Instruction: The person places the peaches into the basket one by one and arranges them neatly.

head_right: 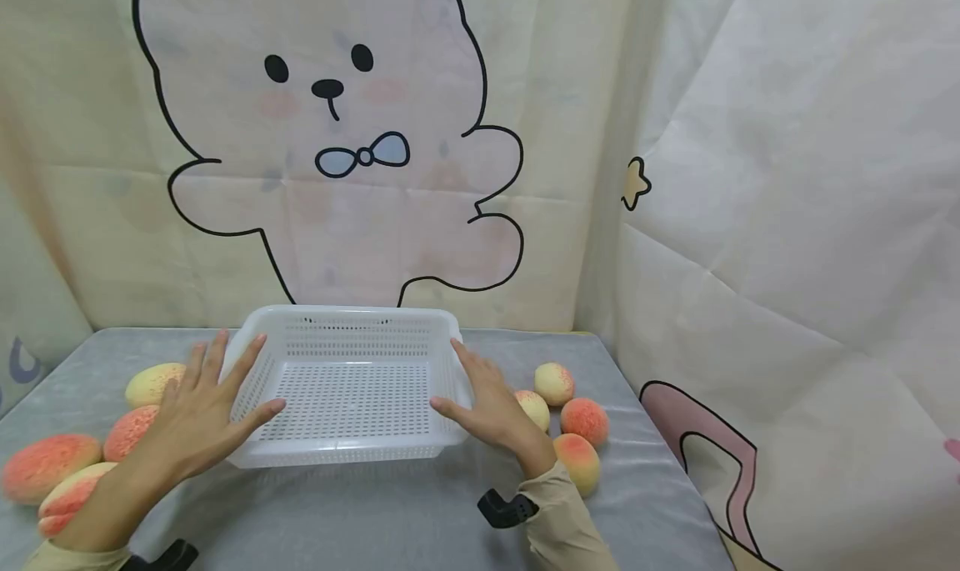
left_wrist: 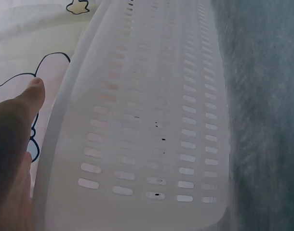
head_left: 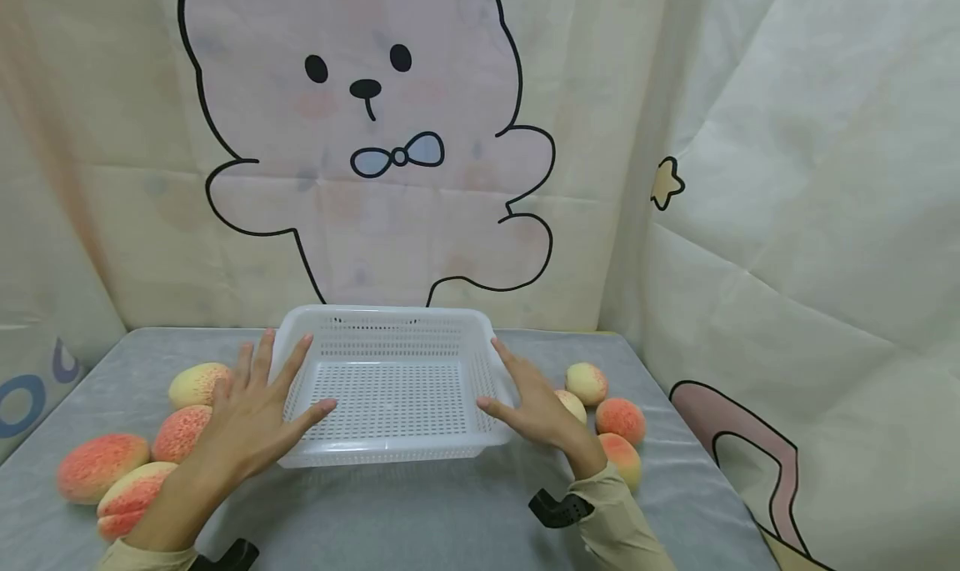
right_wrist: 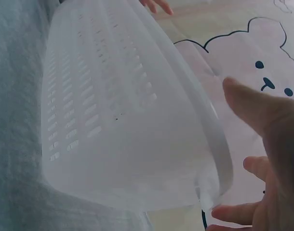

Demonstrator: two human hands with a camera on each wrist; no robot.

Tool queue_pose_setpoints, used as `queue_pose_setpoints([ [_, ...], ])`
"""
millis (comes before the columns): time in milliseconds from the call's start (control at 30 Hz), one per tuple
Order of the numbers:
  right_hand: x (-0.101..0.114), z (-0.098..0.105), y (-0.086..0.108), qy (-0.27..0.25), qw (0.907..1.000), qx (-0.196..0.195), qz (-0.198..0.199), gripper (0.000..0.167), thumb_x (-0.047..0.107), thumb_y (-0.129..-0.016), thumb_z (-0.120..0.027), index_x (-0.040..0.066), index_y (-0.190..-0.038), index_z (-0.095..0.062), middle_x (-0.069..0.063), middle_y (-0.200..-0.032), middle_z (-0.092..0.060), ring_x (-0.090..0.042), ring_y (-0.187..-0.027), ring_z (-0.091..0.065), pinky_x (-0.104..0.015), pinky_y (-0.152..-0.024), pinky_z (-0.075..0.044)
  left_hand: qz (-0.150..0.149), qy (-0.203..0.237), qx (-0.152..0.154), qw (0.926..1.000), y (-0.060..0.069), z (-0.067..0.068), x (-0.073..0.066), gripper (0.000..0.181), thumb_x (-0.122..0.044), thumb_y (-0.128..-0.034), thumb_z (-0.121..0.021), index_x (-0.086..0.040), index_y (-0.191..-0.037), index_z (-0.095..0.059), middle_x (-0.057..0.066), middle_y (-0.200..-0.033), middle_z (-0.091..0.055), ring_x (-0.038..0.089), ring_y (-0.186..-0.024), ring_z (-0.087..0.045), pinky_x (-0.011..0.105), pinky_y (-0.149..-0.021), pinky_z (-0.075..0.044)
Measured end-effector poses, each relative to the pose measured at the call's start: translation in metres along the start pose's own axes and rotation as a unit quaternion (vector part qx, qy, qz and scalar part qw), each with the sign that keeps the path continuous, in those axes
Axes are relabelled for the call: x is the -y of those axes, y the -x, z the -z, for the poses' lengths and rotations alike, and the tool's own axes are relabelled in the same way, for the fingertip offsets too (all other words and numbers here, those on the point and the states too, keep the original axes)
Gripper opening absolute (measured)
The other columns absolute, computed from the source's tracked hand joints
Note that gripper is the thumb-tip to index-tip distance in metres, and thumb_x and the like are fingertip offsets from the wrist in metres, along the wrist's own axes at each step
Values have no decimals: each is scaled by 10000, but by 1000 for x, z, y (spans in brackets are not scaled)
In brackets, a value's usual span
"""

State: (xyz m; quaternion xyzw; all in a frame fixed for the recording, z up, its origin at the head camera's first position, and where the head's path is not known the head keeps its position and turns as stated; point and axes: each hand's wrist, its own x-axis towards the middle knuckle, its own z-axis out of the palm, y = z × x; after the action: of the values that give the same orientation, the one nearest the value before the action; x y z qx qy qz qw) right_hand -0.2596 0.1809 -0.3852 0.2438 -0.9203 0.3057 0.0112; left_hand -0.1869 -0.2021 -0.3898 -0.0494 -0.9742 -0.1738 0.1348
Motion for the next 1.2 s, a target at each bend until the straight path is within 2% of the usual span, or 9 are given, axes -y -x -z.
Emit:
queue_pose_setpoints([
  [133,-6,-1,-3,-567,9983,-2,-118,848,399,-949,-691,215,-1629,-218,-168,-1612,-376,-411,-1429,-415,-654,-1094,-389,-130,124,-127,9998,-2,2,0,964,-697,-922,-537,-297,-1642,-36,259,-1690,8,578,-1503,-89,828,-1060,-194],
  [267,-13,-1,-5,-863,9960,34,-238,717,351,-990,-645,168,-1599,-314,-214,-1497,-501,-391,-1301,-522,-615,-1027,-447,-208,206,-267,9992,-5,5,1,980,-675,-908,-584,-249,-1644,-97,293,-1657,-137,575,-1462,-205,806,-1056,-257],
  [333,-17,-1,-6,-1124,9934,186,-115,670,305,-1016,-608,119,-1591,-319,-241,-1472,-517,-396,-1275,-544,-591,-1026,-463,-201,242,-327,9990,-5,6,2,971,-657,-909,-602,-236,-1642,-125,304,-1640,-187,583,-1437,-257,812,-1017,-302],
  [400,-21,-2,-8,-1507,9879,358,-17,627,257,-1038,-572,73,-1582,-321,-259,-1493,-494,-417,-1291,-547,-572,-1038,-475,-187,309,-400,9985,-6,9,3,956,-636,-912,-617,-228,-1639,-148,310,-1623,-231,584,-1417,-296,818,-981,-334],
  [500,-28,-2,-9,-2147,9744,659,64,581,186,-1061,-521,16,-1574,-308,-286,-1540,-432,-454,-1339,-520,-556,-1069,-473,-129,510,-484,9974,-6,12,5,924,-594,-924,-634,-222,-1635,-176,311,-1606,-270,580,-1400,-325,820,-954,-347],
  [600,-33,-2,-9,-2566,9626,869,35,560,153,-1069,-493,3,-1573,-301,-285,-1577,-378,-457,-1368,-495,-527,-1098,-455,-115,722,-543,9958,-6,14,7,887,-553,-935,-643,-212,-1629,-207,312,-1595,-294,570,-1401,-322,817,-969,-329],
  [700,-35,-1,-10,-2789,9554,967,17,565,133,-1067,-486,11,-1581,-285,-273,-1586,-369,-436,-1377,-491,-475,-1100,-456,-146,870,-553,9946,-7,15,9,851,-524,-947,-642,-198,-1621,-237,316,-1584,-310,566,-1399,-323,813,-976,-322],
  [1033,-41,-1,-10,-3048,9465,1033,232,584,122,-1061,-506,-6,-1581,-273,-307,-1559,-392,-472,-1321,-539,-276,-993,-511,-156,1278,-362,9910,-8,18,13,775,-485,-974,-624,-136,-1592,-312,296,-1577,-350,555,-1401,-337,804,-999,-322],
  [1200,-41,-1,-10,-3077,9451,1077,248,592,132,-1064,-504,1,-1587,-259,-300,-1560,-397,-463,-1320,-543,-267,-991,-513,-227,1274,-338,9910,-4,18,16,755,-477,-978,-621,-123,-1581,-336,293,-1569,-365,545,-1395,-351,796,-979,-337],
])
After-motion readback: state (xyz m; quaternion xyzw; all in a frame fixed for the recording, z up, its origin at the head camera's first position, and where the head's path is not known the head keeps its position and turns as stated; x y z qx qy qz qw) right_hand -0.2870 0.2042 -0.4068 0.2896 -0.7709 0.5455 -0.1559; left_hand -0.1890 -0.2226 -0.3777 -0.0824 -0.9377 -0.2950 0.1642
